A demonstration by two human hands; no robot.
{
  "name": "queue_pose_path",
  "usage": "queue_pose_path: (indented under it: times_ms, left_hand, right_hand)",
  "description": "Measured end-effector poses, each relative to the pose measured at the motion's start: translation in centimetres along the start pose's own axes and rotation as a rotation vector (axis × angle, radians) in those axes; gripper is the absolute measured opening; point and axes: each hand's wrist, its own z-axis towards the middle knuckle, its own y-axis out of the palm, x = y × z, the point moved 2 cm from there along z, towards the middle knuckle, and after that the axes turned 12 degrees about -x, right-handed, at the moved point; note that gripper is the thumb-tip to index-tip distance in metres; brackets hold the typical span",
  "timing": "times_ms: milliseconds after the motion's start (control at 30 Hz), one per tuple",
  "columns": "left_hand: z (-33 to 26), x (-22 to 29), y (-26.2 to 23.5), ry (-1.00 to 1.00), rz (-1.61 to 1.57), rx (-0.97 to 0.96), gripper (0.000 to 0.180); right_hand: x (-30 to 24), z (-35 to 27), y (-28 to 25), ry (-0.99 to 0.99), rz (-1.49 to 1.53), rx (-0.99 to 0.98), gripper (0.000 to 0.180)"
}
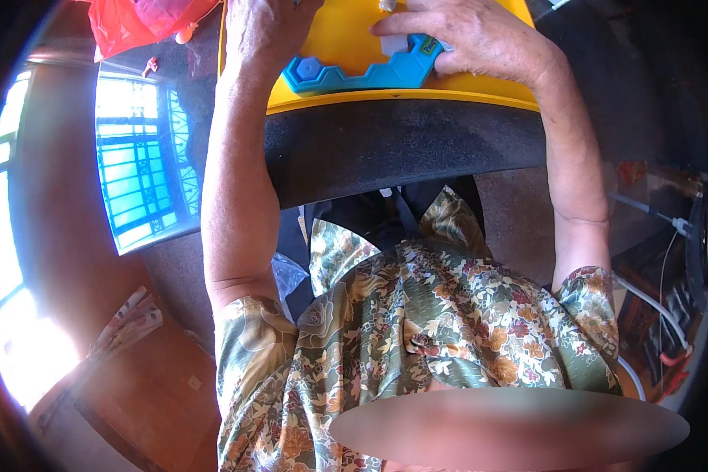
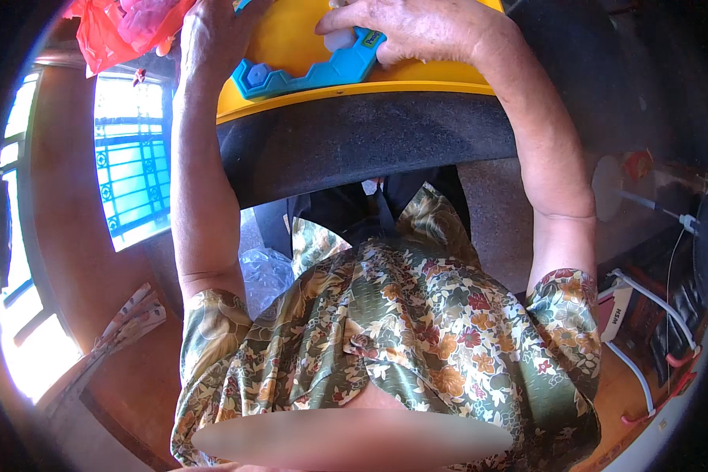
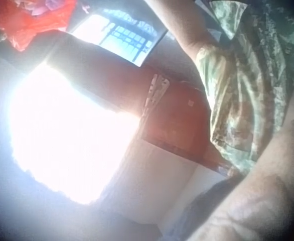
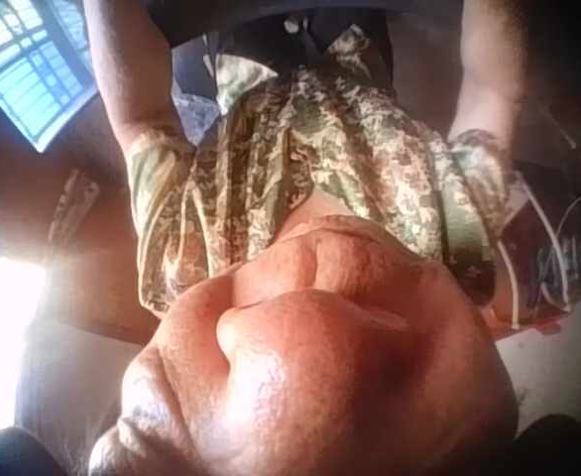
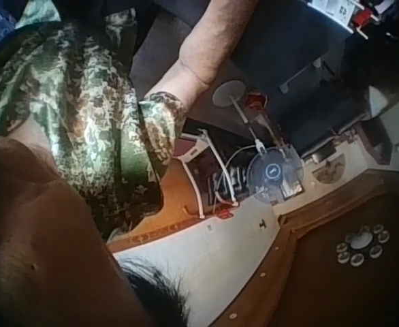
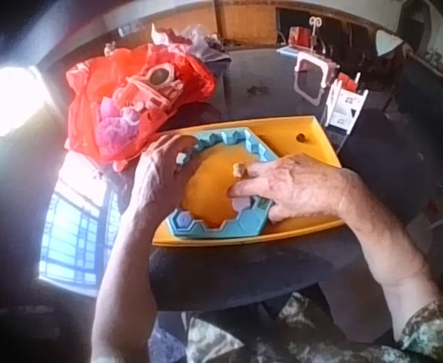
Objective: Assembling the hexagonal ice block pieces into the frame of a Penguin Trap board game.
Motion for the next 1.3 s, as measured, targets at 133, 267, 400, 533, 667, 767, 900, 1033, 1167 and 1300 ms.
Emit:
queue_pose_path:
  times_ms: [133, 267, 400, 533, 667, 767, 900, 1033, 1167, 1300]
  left_hand:
    - [0.0, -0.3, -0.1, 0.029, 0.023, -0.011, 0.026]
    - [-0.1, -0.2, -0.1, 0.065, 0.056, -0.003, 0.025]
    - [0.0, 0.1, -0.1, 0.092, 0.068, 0.029, 0.026]
    - [-0.5, 0.9, -0.6, 0.084, 0.079, 0.012, 0.025]
    - [-0.6, 0.5, -0.7, 0.065, 0.12, -0.05, 0.025]
    - [-0.6, 0.6, -1.0, 0.107, 0.125, -0.039, 0.026]
    - [-0.6, -0.2, -1.6, 0.024, 0.053, -0.091, 0.028]
    - [-0.8, -0.2, -1.9, -0.118, -0.019, -0.097, 0.025]
    - [0.1, 0.0, -1.1, -0.051, 0.0, -0.197, 0.016]
    - [-1.0, -1.7, -2.4, -0.131, -0.053, -0.012, 0.014]
  right_hand:
    - [-0.4, 0.9, -0.4, -0.001, 0.013, -0.053, 0.049]
    - [-0.8, 1.2, -0.8, -0.034, 0.004, -0.03, 0.042]
    - [0.2, 1.0, 0.3, -0.17, -0.021, 0.112, 0.04]
    - [0.1, 1.3, 0.5, -0.196, 0.007, 0.122, 0.039]
    - [-1.0, 2.4, 1.0, -0.133, -0.004, 0.228, 0.043]
    - [-1.4, 3.1, 1.0, -0.034, 0.102, 0.298, 0.047]
    - [-0.1, 2.7, 0.7, -0.076, 0.035, 0.417, 0.055]
    - [1.8, -0.2, -2.0, 0.023, 0.439, 0.374, 0.063]
    - [3.3, -1.3, -1.0, -0.071, 0.246, 0.338, 0.059]
    - [2.7, 0.6, 0.4, -0.01, 0.117, 0.357, 0.056]
